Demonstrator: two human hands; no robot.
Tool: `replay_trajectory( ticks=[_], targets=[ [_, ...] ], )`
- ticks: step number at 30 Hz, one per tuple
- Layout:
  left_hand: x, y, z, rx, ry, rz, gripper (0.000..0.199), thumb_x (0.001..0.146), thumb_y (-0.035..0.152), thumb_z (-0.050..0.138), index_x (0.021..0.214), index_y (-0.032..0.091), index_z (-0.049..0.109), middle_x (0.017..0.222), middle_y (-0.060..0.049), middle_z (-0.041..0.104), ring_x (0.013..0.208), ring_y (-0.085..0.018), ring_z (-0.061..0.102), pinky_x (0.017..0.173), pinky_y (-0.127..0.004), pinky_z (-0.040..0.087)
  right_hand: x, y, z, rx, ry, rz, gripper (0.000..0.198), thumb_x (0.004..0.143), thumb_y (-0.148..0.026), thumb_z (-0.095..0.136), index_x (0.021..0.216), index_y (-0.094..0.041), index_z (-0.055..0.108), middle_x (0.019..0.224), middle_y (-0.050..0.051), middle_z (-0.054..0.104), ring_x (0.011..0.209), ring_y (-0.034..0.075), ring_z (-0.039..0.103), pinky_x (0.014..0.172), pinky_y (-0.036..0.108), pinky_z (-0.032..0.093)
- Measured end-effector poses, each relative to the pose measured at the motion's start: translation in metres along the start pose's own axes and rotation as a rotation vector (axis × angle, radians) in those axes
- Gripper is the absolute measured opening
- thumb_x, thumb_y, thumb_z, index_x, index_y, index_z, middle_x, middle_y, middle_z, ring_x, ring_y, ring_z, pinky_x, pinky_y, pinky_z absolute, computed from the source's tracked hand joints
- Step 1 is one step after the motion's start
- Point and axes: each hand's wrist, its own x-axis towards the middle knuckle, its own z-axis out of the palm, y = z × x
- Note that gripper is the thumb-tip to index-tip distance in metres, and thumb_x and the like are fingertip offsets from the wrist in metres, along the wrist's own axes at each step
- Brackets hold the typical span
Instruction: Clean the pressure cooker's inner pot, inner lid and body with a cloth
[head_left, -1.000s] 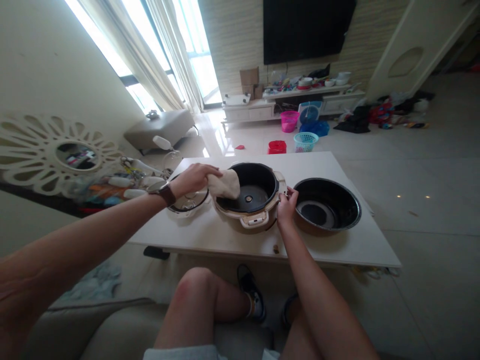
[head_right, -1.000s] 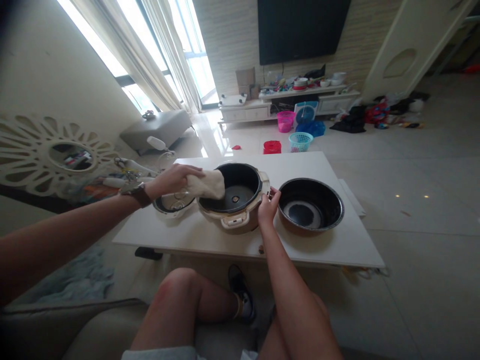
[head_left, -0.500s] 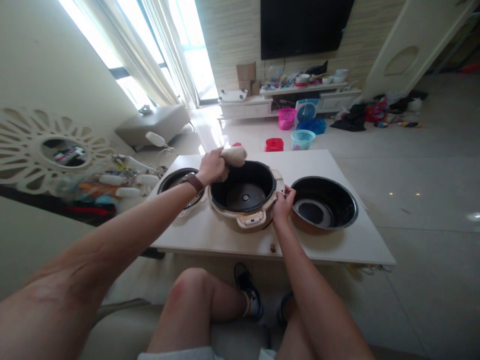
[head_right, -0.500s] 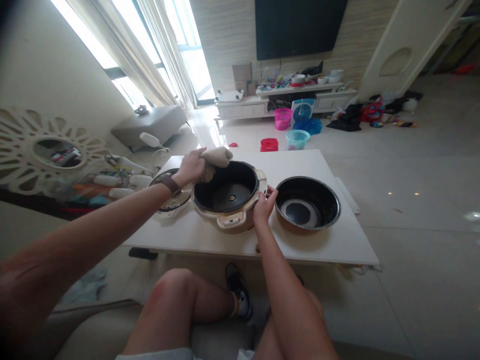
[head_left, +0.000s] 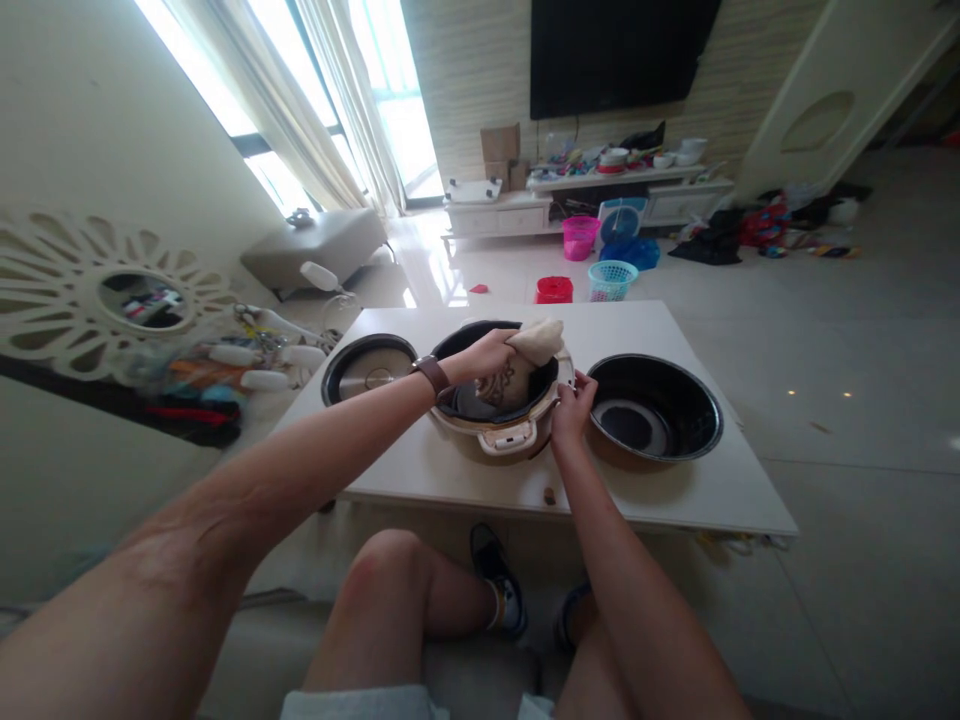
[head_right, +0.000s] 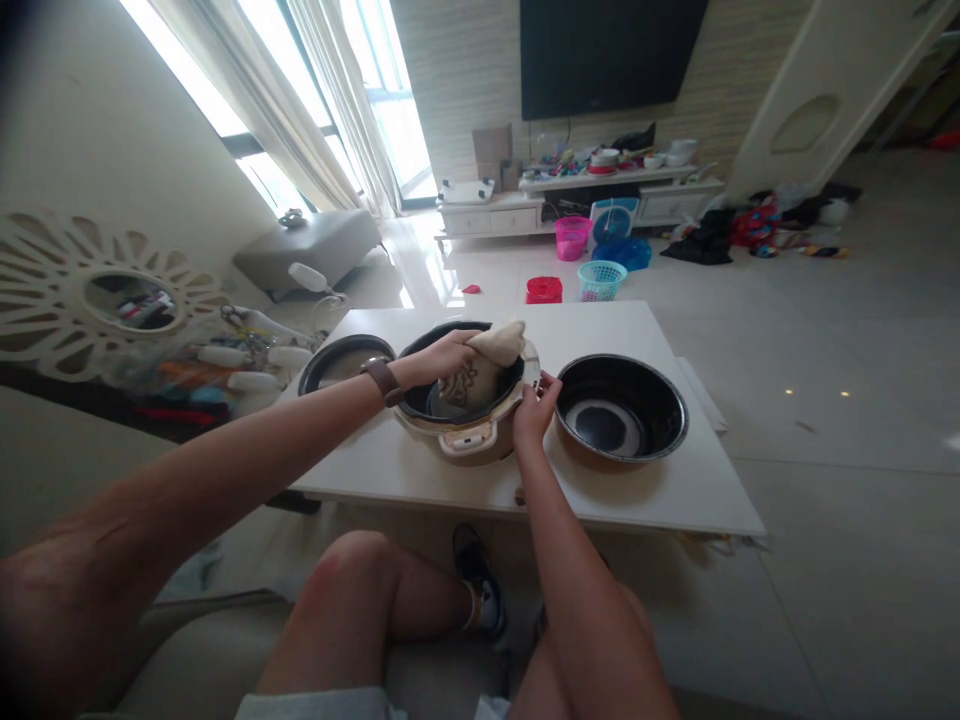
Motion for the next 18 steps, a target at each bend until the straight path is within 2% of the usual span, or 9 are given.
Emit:
replay_trajectory(
  ticks=[2,5,7,11,14,18],
  targets=[
    [-0.014,0.002,-0.016,-0.188,0.062,-0.147,0.045,0.083,0.020,0.056,0.125,0.015,0.072,0.109,-0.013,0.080,0.107,-0.033,0.075,0.100,-0.052,0.061,-0.001,-0.002,0.000,0.001,0.000,-0.001,0.041,0.076,-0.037,0.058,0.115,-0.025,0.053,0.111,0.003,0.061,0.100,0.021,0.059,0.096,0.038,0.047],
    [-0.044,0.010,-0.053,-0.400,0.194,-0.348,0.044,0.086,0.031,0.058,0.124,0.013,0.070,0.110,-0.016,0.080,0.107,-0.035,0.076,0.100,-0.055,0.062,0.000,-0.003,-0.001,0.015,-0.004,0.008,0.042,0.075,-0.036,0.058,0.116,-0.025,0.053,0.112,0.003,0.061,0.101,0.021,0.060,0.098,0.038,0.047],
    [-0.071,0.016,-0.080,-0.515,0.294,-0.411,0.047,0.088,0.033,0.054,0.125,0.008,0.069,0.111,-0.019,0.079,0.108,-0.037,0.076,0.102,-0.058,0.061,0.000,-0.002,-0.001,0.027,-0.005,0.010,0.043,0.076,-0.036,0.059,0.116,-0.024,0.053,0.112,0.004,0.061,0.101,0.022,0.060,0.099,0.039,0.047],
    [-0.138,0.013,-0.126,-0.734,0.632,-0.433,0.047,0.091,0.026,0.048,0.128,0.003,0.066,0.103,-0.019,0.079,0.106,-0.035,0.076,0.100,-0.060,0.062,0.001,-0.001,-0.001,0.045,-0.001,-0.016,0.041,0.076,-0.036,0.059,0.114,-0.024,0.053,0.110,0.004,0.061,0.101,0.021,0.061,0.101,0.039,0.046],
    [-0.193,-0.016,-0.152,-0.826,0.897,-0.479,0.045,0.095,0.023,0.042,0.129,0.002,0.064,0.099,-0.016,0.079,0.100,-0.031,0.075,0.094,-0.055,0.064,0.003,0.002,-0.002,0.045,-0.007,-0.029,0.042,0.075,-0.036,0.059,0.115,-0.024,0.053,0.109,0.004,0.061,0.100,0.021,0.061,0.102,0.039,0.047],
    [-0.258,-0.081,-0.174,-0.741,1.158,-0.574,0.047,0.099,0.019,0.031,0.131,0.003,0.061,0.097,-0.013,0.078,0.097,-0.025,0.074,0.092,-0.047,0.064,0.006,0.007,-0.003,0.028,-0.007,-0.024,0.046,0.076,-0.037,0.059,0.119,-0.023,0.053,0.111,0.004,0.060,0.101,0.021,0.061,0.101,0.040,0.047]
  ],
)
